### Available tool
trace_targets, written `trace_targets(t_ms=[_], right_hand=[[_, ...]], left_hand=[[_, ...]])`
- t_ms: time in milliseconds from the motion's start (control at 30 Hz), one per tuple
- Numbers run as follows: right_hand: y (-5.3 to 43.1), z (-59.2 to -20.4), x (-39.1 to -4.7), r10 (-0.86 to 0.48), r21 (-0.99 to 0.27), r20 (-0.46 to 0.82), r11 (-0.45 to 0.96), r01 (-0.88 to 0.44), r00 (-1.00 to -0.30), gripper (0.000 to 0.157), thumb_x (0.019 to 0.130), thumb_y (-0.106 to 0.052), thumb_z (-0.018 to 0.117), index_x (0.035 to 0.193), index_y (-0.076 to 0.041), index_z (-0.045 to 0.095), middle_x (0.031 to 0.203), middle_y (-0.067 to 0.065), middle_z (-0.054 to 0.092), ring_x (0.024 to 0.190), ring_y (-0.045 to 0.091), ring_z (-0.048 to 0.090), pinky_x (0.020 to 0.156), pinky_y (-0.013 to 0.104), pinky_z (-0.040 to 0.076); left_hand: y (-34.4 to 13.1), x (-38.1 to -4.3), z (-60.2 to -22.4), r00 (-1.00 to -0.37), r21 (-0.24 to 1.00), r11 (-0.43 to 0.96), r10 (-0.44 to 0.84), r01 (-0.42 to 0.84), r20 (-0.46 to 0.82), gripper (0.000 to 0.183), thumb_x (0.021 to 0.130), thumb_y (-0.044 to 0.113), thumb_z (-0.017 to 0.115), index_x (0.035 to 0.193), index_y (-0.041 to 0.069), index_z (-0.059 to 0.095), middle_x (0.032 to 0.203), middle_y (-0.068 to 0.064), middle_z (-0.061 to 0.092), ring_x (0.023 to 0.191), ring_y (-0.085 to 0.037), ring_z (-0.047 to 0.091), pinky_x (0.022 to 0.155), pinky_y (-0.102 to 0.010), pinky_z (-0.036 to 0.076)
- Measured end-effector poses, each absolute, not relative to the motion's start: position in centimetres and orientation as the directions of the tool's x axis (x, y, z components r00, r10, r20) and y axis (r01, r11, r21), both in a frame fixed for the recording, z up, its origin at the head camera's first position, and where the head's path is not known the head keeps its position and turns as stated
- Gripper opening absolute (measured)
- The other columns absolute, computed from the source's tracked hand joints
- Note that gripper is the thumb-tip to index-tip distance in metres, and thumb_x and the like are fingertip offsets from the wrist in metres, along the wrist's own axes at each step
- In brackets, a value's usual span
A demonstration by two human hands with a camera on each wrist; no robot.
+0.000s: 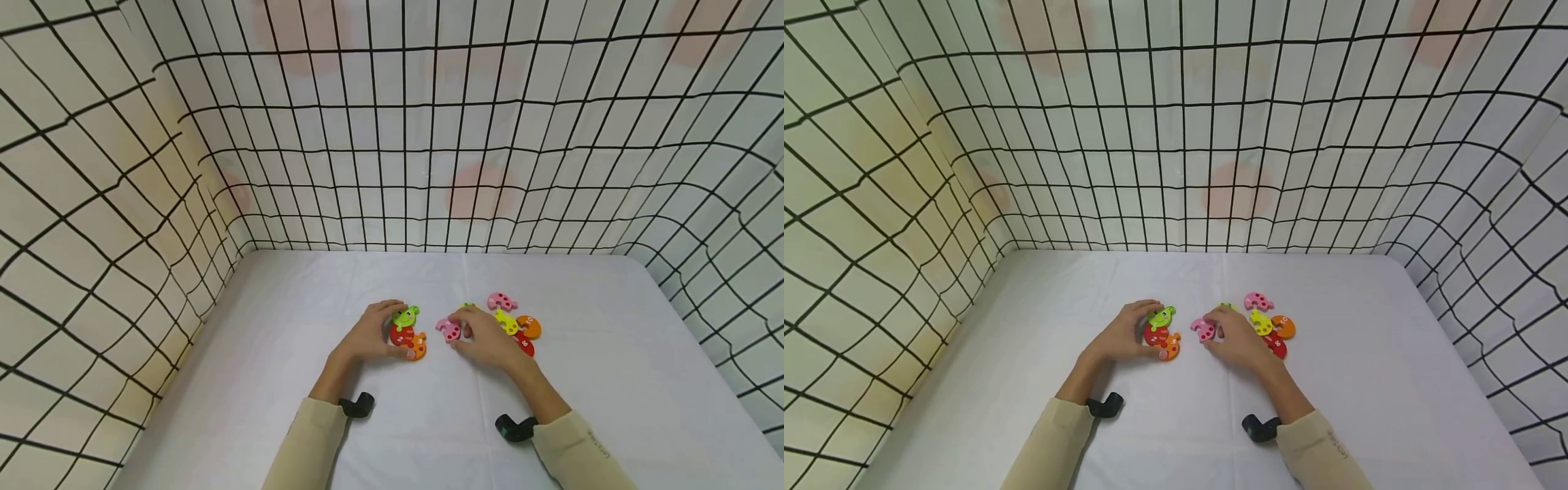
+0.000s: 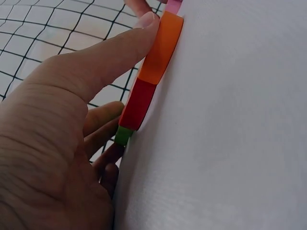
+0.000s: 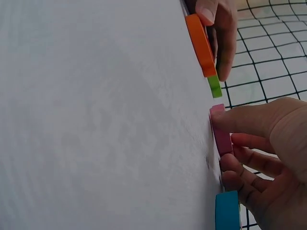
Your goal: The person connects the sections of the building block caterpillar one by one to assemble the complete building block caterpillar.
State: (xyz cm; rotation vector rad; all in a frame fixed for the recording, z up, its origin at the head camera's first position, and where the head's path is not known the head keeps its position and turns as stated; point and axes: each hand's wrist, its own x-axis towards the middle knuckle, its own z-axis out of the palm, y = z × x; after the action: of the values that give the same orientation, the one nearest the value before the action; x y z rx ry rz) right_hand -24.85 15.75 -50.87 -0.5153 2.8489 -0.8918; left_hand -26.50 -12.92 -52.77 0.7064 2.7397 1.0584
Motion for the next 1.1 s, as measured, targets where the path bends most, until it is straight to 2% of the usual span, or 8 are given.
trace_targets(t_ms=[167, 367, 633, 867, 1100], right_hand=[[15.5, -51.1, -24.6, -0.346, -0.585, 0.004, 0.760, -0.283, -0.938, 0.048, 0.088, -0.024, 0.082, 0.132, -0.013, 0.067, 0.111, 0.001, 0.062, 0.087, 0.015, 0.052, 0.074, 0.026, 0.050], [15.4, -51.5, -24.5, -0.329, -0.599, -0.013, 0.759, -0.256, -0.944, 0.050, 0.088, -0.027, 0.082, 0.133, -0.015, 0.065, 0.095, -0.001, 0.059, 0.087, 0.016, 0.051, 0.070, 0.026, 0.047], [15.0, -51.1, -24.5, -0.327, -0.608, -0.028, 0.756, -0.244, -0.944, 0.049, 0.088, -0.026, 0.083, 0.133, -0.016, 0.066, 0.094, -0.001, 0.059, 0.087, 0.016, 0.051, 0.072, 0.028, 0.048], [14.8, -50.8, -24.5, -0.348, -0.625, 0.000, 0.732, -0.272, -0.937, 0.049, 0.089, -0.025, 0.082, 0.135, -0.017, 0.066, 0.097, -0.003, 0.062, 0.087, 0.016, 0.053, 0.073, 0.026, 0.050], [14.2, -50.4, -24.7, -0.385, -0.627, 0.038, 0.709, -0.321, -0.922, 0.047, 0.090, -0.024, 0.080, 0.135, -0.021, 0.066, 0.118, -0.003, 0.067, 0.091, 0.013, 0.056, 0.077, 0.026, 0.052]], left_hand=[[-12.8, -26.3, -52.7, -0.905, 0.664, 0.666, 0.423, 0.339, 0.038, 0.093, 0.072, 0.049, 0.090, 0.151, 0.021, 0.051, 0.158, -0.004, 0.044, 0.147, -0.029, 0.037, 0.117, -0.058, 0.040], [-12.7, -26.3, -52.7, -0.916, 0.688, 0.656, 0.399, 0.312, 0.035, 0.090, 0.071, 0.047, 0.091, 0.148, 0.021, 0.054, 0.156, -0.005, 0.044, 0.146, -0.029, 0.037, 0.117, -0.058, 0.040], [-12.7, -26.3, -52.8, -0.914, 0.677, 0.666, 0.404, 0.314, 0.026, 0.087, 0.071, 0.048, 0.091, 0.147, 0.023, 0.056, 0.157, -0.003, 0.044, 0.147, -0.028, 0.036, 0.118, -0.058, 0.040], [-12.9, -26.2, -52.5, -0.912, 0.680, 0.660, 0.408, 0.320, 0.033, 0.089, 0.071, 0.049, 0.091, 0.148, 0.023, 0.054, 0.158, -0.002, 0.043, 0.149, -0.027, 0.035, 0.118, -0.058, 0.039], [-12.8, -26.3, -52.4, -0.908, 0.669, 0.667, 0.418, 0.329, 0.029, 0.090, 0.071, 0.048, 0.092, 0.149, 0.023, 0.054, 0.159, -0.002, 0.043, 0.149, -0.028, 0.034, 0.119, -0.058, 0.037]])
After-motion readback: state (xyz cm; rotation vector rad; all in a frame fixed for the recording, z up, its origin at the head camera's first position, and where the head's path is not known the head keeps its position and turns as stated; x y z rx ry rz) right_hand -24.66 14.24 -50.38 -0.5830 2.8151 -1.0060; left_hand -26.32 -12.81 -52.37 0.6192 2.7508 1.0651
